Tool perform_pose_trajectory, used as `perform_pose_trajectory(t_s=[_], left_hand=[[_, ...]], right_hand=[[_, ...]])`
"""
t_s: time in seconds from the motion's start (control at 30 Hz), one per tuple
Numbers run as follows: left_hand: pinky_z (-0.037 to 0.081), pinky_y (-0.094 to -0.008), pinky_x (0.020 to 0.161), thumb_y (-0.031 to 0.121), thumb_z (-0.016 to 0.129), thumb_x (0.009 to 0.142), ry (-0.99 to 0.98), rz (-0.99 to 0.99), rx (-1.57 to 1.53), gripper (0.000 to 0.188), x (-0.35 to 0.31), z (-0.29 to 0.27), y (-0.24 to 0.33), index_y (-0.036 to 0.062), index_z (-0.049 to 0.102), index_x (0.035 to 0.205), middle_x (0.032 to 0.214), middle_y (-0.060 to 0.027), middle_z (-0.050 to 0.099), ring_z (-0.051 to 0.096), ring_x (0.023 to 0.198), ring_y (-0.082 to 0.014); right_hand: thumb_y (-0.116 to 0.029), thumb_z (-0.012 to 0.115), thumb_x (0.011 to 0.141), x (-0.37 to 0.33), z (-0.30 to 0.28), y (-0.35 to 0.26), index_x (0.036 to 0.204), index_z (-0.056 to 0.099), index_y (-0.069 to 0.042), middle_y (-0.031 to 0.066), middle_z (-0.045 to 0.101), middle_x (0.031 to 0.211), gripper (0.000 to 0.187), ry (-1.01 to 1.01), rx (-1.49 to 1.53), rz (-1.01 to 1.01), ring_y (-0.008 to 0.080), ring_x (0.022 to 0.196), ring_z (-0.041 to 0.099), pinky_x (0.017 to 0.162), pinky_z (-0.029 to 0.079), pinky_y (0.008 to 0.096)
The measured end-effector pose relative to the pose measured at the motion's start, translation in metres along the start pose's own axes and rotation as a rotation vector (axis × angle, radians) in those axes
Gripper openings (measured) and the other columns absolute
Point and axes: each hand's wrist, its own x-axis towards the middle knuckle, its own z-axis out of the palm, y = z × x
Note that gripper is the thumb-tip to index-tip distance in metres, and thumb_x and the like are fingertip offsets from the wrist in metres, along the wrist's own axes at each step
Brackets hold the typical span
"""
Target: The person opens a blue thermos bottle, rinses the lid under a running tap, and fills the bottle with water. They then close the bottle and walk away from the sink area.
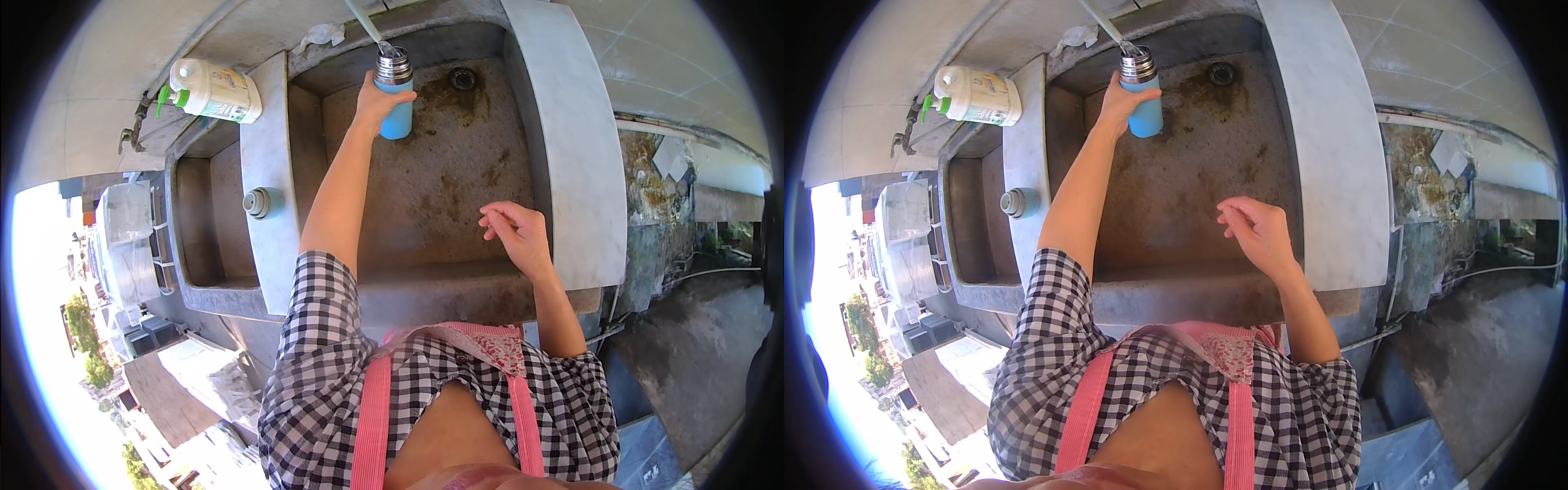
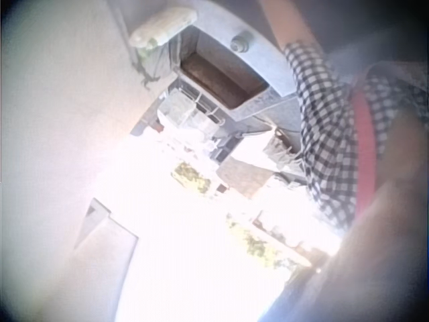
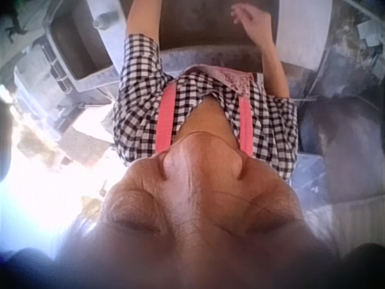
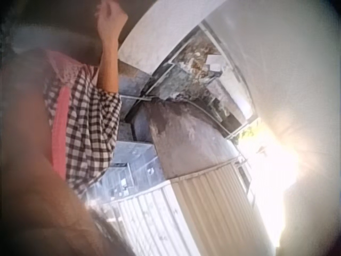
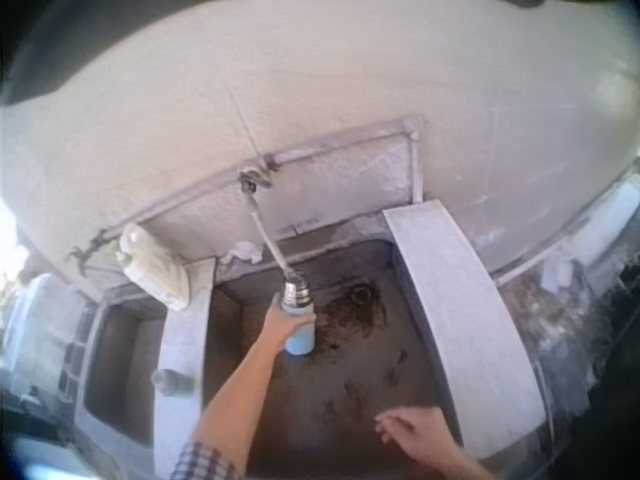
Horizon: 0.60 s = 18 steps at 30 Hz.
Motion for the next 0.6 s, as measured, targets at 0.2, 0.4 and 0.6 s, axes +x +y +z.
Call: perform_pose_trajectory(t_s=[0.2, 0.4, 0.6], left_hand=[[0.05, -0.0343, 0.082, 0.008, 0.085, 0.055, -0.087, -0.016, -0.106, 0.075, 0.003, -0.001, 0.005, 0.0016, 0.043, 0.117, 0.106, -0.0123, 0.061, 0.061, 0.094, -0.0211], [0.053, -0.0345, 0.08, 0.005, 0.084, 0.056, -0.072, -0.001, -0.212, 0.072, 0.002, 0.003, 0.005, 0.0018, 0.043, 0.115, 0.104, -0.0121, 0.061, 0.061, 0.092, -0.0204], [0.049, -0.0338, 0.084, 0.01, 0.085, 0.056, 0.018, 0.156, -0.111, 0.071, -0.019, -0.002, 0.001, 0.0028, 0.045, 0.115, 0.106, -0.0106, 0.061, 0.061, 0.095, -0.0199]], right_hand=[[-0.008, 0.057, 0.088, 0.002, 0.001, -0.001, 0.094, 0.065, 0.003, 0.0089, 0.066, 0.076, 0.014, -0.009, -0.028, 0.003, 0.0118, 0.062, 0.062, 0.055, 0.047, 0.0229], [-0.008, 0.057, 0.088, 0.001, -0.001, 0.002, 0.094, 0.065, 0.002, 0.0083, 0.066, 0.075, 0.014, 0.007, -0.038, 0.008, 0.0119, 0.061, 0.062, 0.054, 0.047, 0.0229], [-0.008, 0.056, 0.088, -0.006, 0.004, -0.003, 0.094, 0.065, 0.001, 0.008, 0.066, 0.075, 0.014, -0.004, -0.052, -0.035, 0.0117, 0.06, 0.062, 0.054, 0.047, 0.0228]])
